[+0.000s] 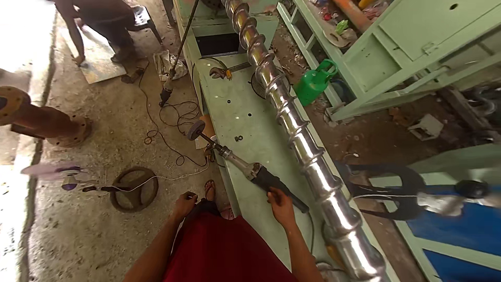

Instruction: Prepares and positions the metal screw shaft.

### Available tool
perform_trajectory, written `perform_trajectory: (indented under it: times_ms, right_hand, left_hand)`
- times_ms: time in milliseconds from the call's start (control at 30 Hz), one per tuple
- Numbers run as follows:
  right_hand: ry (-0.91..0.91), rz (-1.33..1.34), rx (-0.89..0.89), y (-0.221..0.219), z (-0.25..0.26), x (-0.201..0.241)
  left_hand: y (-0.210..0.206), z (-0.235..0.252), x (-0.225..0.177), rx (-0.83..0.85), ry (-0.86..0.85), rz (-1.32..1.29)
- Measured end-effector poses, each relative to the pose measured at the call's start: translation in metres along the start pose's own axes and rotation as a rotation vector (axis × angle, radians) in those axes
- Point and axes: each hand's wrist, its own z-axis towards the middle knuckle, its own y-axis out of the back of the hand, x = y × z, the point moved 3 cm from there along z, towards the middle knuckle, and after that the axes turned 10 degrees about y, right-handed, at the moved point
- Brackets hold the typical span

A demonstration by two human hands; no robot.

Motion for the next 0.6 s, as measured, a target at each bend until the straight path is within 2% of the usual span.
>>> perform_trajectory:
  times_ms: [133,333,600]
  right_hand:
    - [-0.036,0.021,-0.011,-0.013,-0.014,-0.001]
    - [-0.097,0.017,0.079,-0.036,-0.024,-0.004]
    - [-0.173,-0.076,0.067,-0.027,-0.001,0.006]
  left_hand:
    - [-0.006,0.002,-0.017,0.034,-0.037,0.043]
    - [-0.019,0.004,-0.056,0.093,-0.152,0.053]
    - [-0.054,0.012,-0.126,0.279,-0.167,-0.043]
